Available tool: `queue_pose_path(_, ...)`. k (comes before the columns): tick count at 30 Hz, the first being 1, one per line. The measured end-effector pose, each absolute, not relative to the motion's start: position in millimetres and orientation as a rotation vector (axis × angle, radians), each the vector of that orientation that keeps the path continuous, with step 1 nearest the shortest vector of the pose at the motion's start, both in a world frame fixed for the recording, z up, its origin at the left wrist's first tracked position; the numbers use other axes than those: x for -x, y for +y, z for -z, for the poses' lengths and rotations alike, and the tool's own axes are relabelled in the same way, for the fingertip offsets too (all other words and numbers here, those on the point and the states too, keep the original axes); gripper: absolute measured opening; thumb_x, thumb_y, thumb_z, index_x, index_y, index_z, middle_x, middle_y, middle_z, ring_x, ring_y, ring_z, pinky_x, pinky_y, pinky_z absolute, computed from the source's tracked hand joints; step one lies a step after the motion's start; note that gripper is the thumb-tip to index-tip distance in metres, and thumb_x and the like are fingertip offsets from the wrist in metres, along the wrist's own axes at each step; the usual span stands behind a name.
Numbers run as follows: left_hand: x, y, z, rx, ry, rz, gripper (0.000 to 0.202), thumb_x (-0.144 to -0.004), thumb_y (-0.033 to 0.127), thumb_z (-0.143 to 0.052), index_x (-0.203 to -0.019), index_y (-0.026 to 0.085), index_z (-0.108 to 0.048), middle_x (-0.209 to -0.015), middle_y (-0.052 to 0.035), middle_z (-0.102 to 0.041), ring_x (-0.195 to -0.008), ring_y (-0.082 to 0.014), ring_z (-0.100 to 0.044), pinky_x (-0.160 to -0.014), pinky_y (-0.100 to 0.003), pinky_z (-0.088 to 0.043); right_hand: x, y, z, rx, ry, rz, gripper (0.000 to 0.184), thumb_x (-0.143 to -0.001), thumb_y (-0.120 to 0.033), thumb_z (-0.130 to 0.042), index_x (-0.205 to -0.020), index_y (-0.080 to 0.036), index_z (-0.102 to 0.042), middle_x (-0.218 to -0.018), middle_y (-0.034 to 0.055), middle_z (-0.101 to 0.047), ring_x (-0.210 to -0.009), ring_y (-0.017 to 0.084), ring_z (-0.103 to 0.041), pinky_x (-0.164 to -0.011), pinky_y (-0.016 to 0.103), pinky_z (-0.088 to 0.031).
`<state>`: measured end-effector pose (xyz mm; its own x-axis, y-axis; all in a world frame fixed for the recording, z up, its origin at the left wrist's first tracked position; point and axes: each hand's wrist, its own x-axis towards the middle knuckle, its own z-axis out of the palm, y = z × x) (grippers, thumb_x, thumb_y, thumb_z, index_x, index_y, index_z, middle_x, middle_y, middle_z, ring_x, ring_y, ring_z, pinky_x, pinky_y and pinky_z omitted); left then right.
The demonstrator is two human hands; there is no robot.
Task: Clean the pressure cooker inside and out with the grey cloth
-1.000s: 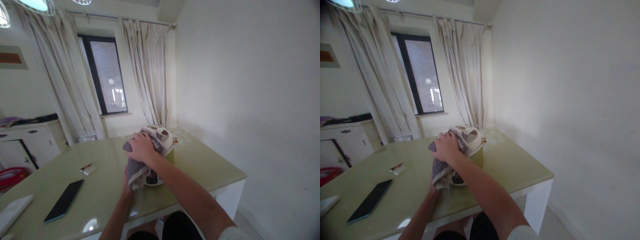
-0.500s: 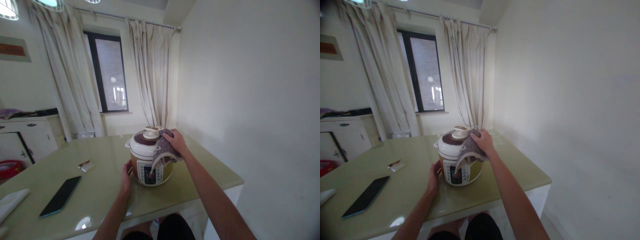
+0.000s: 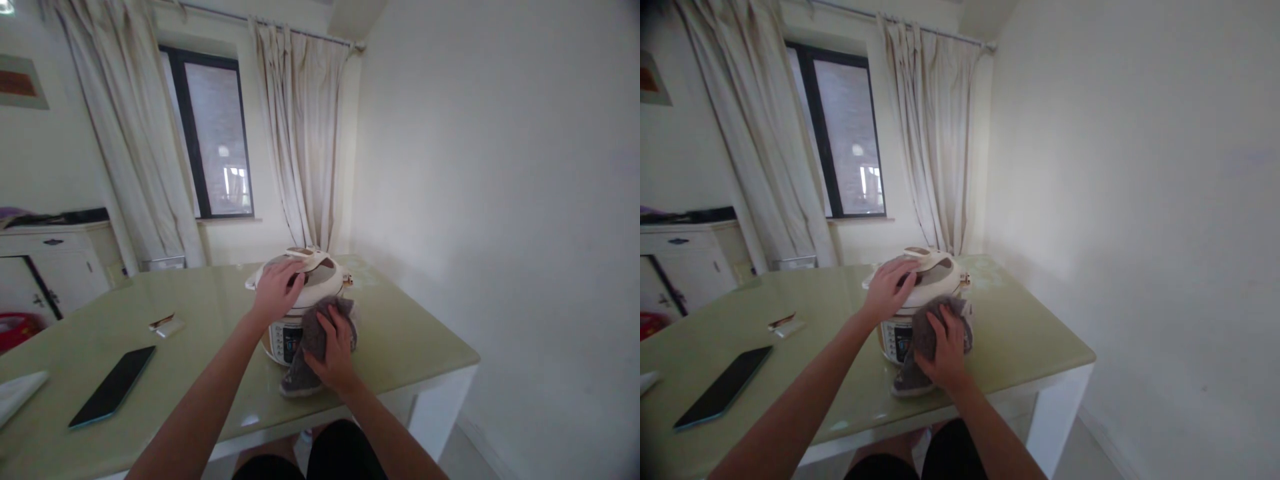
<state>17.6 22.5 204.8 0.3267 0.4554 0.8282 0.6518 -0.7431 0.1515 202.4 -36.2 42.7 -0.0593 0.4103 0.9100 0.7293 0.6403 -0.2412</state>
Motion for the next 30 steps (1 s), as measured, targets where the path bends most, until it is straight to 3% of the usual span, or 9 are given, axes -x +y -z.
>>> queue_pose_path(3,-22.5,21.6,-198.9,2.347,-1.096,1.226,0.031,-0.105,0.036,-0.052,-0.12,0.026,-0.078,-0.132,-0.0051,-0.077,-0.119,-0.0263,-0.071,-0.104,-0.044,-0.053,-204.1,-22.3,-9.1,1.107,-1.362,0.126,0.067,-0.104,-0.044,-0.054,-0.164,-0.02,-0.033,-0.161,0.0197,-0.046,-0.15,0.034,-0.046,-0.119,0.057,-0.043)
queue_pose_path(6,-22.1,19.4,-193.7,2.321,-1.12,1.253,0.034,-0.106,0.036,-0.049,-0.121,0.027,-0.079,-0.134,-0.0043,-0.077,-0.119,-0.0257,-0.071,-0.102,-0.043,-0.053,-201.6,-17.4,-7.8,1.183,-1.184,0.023,0.061,-0.109,-0.043,-0.043,-0.164,-0.019,-0.032,-0.154,0.0199,-0.054,-0.144,0.033,-0.053,-0.116,0.057,-0.045)
queue_pose_path(11,-18.5,18.5,-197.4,2.445,-1.072,1.395,0.05,-0.111,0.042,-0.034,-0.119,0.028,-0.081,-0.133,-0.0039,-0.078,-0.123,-0.0253,-0.07,-0.108,-0.044,-0.051,-180.2,-38.5,-74.5,1.018,-1.563,0.305,0.066,-0.1,-0.04,-0.056,-0.162,-0.021,-0.04,-0.167,0.017,-0.04,-0.155,0.036,-0.037,-0.125,0.057,-0.031)
queue_pose_path(14,-12.6,20.1,-199.0,2.57,-1.077,1.585,0.061,-0.112,0.051,-0.023,-0.13,0.025,-0.076,-0.131,-0.0066,-0.078,-0.127,-0.0261,-0.069,-0.113,-0.046,-0.048,-176.5,-30.6,-142.5,1.07,-1.719,0.344,0.059,-0.092,-0.039,-0.063,-0.149,-0.021,-0.058,-0.152,0.0142,-0.06,-0.143,0.035,-0.051,-0.122,0.052,-0.034)
queue_pose_path(16,-7.2,22.3,-198.9,2.634,-1.116,1.758,0.065,-0.111,0.058,-0.022,-0.141,0.023,-0.069,-0.134,-0.0085,-0.077,-0.132,-0.0271,-0.066,-0.118,-0.048,-0.045,-183.5,-12.7,-185.4,1.271,-1.708,0.259,0.04,-0.092,-0.039,-0.063,-0.127,-0.019,-0.07,-0.131,0.0147,-0.072,-0.127,0.034,-0.061,-0.114,0.047,-0.041)
queue_pose_path(19,0.5,28.1,-197.6,2.68,-1.092,2.086,0.07,-0.108,0.068,-0.027,-0.141,0.021,-0.067,-0.143,-0.0111,-0.072,-0.139,-0.0289,-0.061,-0.125,-0.049,-0.039,-197.5,11.5,-225.3,1.551,-1.666,0.126,0.033,-0.098,-0.043,-0.055,-0.111,-0.019,-0.074,-0.116,0.0148,-0.077,-0.111,0.032,-0.068,-0.099,0.043,-0.048)
queue_pose_path(23,4.2,37.5,-195.4,2.658,-0.998,2.497,0.076,-0.103,0.076,-0.032,-0.137,0.019,-0.068,-0.145,-0.0139,-0.07,-0.139,-0.0301,-0.061,-0.126,-0.051,-0.038,-187.8,-1.4,-223.0,1.503,-1.801,0.328,0.032,-0.096,-0.044,-0.06,-0.112,-0.02,-0.073,-0.118,0.0145,-0.075,-0.115,0.033,-0.064,-0.103,0.045,-0.044)
queue_pose_path(26,4.7,41.1,-196.4,2.608,-0.972,2.717,0.076,-0.101,0.078,-0.036,-0.133,0.018,-0.07,-0.143,-0.0143,-0.071,-0.139,-0.0304,-0.062,-0.126,-0.053,-0.038,-158.0,-27.0,-207.7,1.265,-2.082,0.526,0.043,-0.091,-0.048,-0.068,-0.124,-0.021,-0.068,-0.125,0.0141,-0.071,-0.121,0.033,-0.058,-0.11,0.05,-0.038)
queue_pose_path(30,13.4,41.4,-203.4,2.547,-1.041,2.859,0.066,-0.098,0.073,-0.048,-0.123,0.018,-0.074,-0.138,-0.0134,-0.074,-0.133,-0.0296,-0.066,-0.125,-0.051,-0.04,-123.5,-22.8,-219.4,1.166,-2.29,0.618,0.046,-0.094,-0.051,-0.065,-0.124,-0.016,-0.068,-0.126,0.0164,-0.071,-0.122,0.033,-0.058,-0.108,0.052,-0.041)
